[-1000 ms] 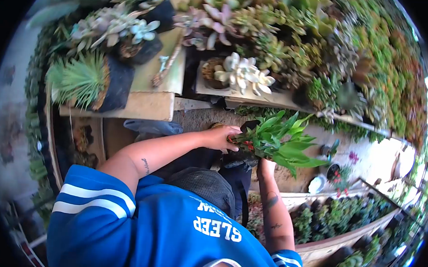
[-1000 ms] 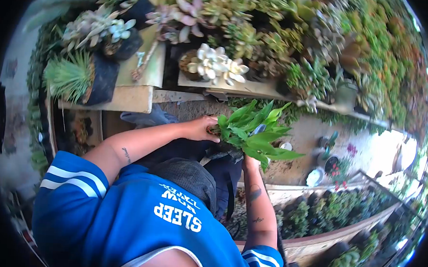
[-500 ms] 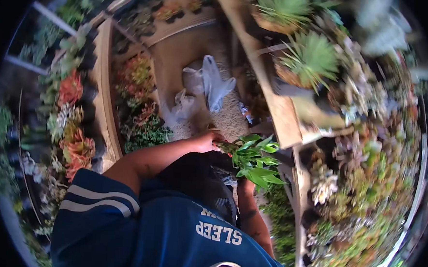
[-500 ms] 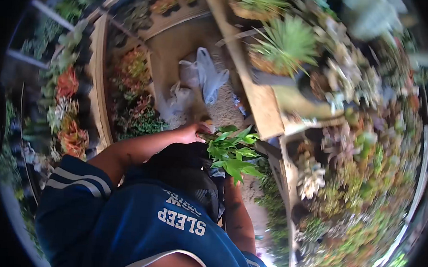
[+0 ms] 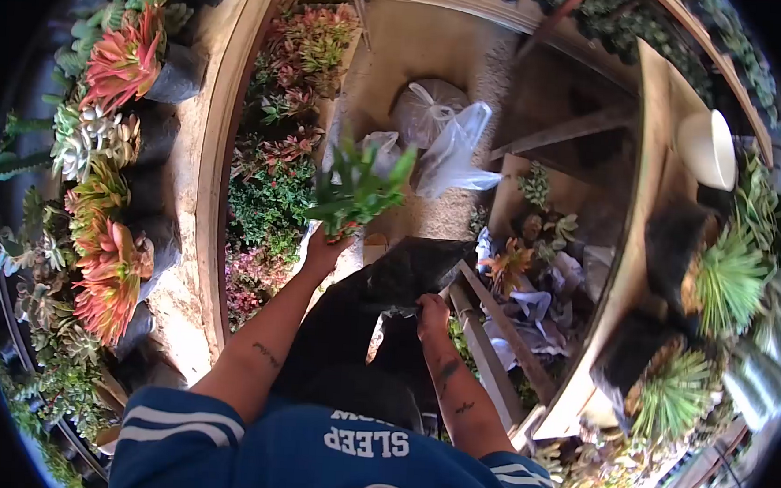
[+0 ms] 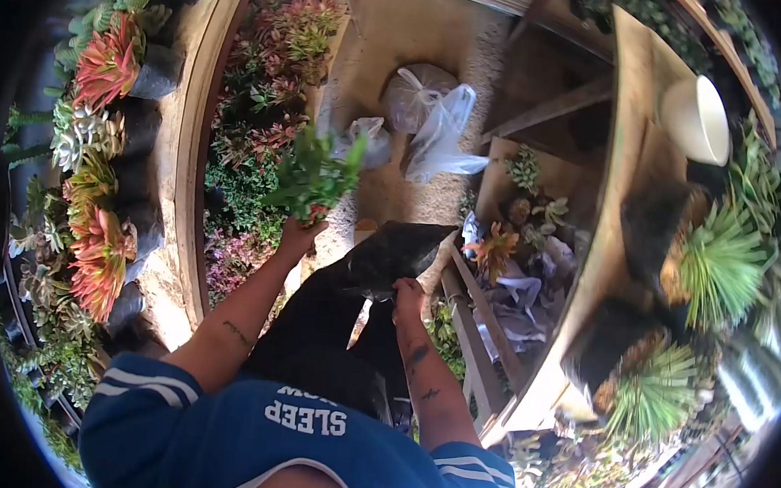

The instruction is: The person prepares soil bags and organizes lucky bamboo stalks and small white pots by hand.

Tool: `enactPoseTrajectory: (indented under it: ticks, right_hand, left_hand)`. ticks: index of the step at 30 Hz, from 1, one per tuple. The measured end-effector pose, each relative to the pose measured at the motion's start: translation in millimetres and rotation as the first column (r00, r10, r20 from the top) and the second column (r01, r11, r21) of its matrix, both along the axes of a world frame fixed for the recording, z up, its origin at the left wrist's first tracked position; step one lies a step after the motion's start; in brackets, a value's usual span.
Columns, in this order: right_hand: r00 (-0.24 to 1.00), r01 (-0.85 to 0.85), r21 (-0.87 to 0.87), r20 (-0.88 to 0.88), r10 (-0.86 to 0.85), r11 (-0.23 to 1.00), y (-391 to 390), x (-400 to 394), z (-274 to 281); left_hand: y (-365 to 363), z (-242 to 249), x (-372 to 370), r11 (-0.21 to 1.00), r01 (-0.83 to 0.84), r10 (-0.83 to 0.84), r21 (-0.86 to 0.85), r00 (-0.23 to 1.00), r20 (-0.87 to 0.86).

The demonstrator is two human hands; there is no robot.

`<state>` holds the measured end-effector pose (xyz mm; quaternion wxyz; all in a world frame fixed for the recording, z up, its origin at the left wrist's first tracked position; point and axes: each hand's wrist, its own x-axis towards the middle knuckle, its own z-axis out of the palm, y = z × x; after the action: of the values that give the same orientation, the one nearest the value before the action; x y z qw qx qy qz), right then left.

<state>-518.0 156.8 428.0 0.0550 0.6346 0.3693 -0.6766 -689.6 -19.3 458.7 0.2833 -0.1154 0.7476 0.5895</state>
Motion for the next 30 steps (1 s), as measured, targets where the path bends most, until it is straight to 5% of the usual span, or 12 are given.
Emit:
enactPoseTrajectory:
  ticks: [3, 6, 9, 11, 15, 17, 21, 27, 30]
  right_hand:
    - [0.982, -0.186, 0.017, 0.034, 0.185, 0.982, 6, -31, -32]
    - [0.930, -0.367, 0.094, 0.038, 0.365, 0.926, 11, -57, -89]
    - [0.913, -0.405, 0.119, 0.001, 0.408, 0.906, 12, -69, -169]
    - [0.803, -0.576, 0.339, 0.066, 0.592, 0.744, 1, -62, -243]
    - [0.716, -0.662, 0.396, 0.082, 0.694, 0.636, -9, -94, -282]
    - [0.617, -0.716, 0.564, 0.235, 0.751, 0.412, -11, -94, -318]
    - [0.577, -0.740, 0.528, 0.184, 0.795, 0.415, -13, -110, -343]
    - [0.152, -0.868, 0.496, 0.270, 0.951, -0.002, 8, -126, -383]
    - [-0.044, -0.824, 0.557, 0.112, 0.993, -0.100, 32, -127, -393]
  left_hand:
    - [-16, 1, -7, 0.989, -0.138, 0.143, -0.058, 0.985, 0.100]
    - [-27, -18, 3, 0.947, -0.285, 0.289, -0.149, 0.957, 0.005]
    - [-30, -39, 10, 0.906, -0.377, 0.390, -0.194, 0.920, 0.036]
    - [-38, -67, 19, 0.910, -0.406, 0.409, -0.080, 0.912, 0.028]
    - [-25, -107, 20, 0.876, -0.479, 0.480, -0.050, 0.877, 0.010]
    - [-20, -136, 24, 0.852, -0.524, 0.524, -0.011, 0.852, -0.022]
    - [-6, -157, 24, 0.834, -0.546, 0.542, 0.080, 0.837, 0.072]
    - [7, -220, 20, 0.833, -0.520, 0.532, 0.190, 0.846, -0.020]
    - [16, -241, 1, 0.867, -0.445, 0.459, 0.226, 0.889, -0.010]
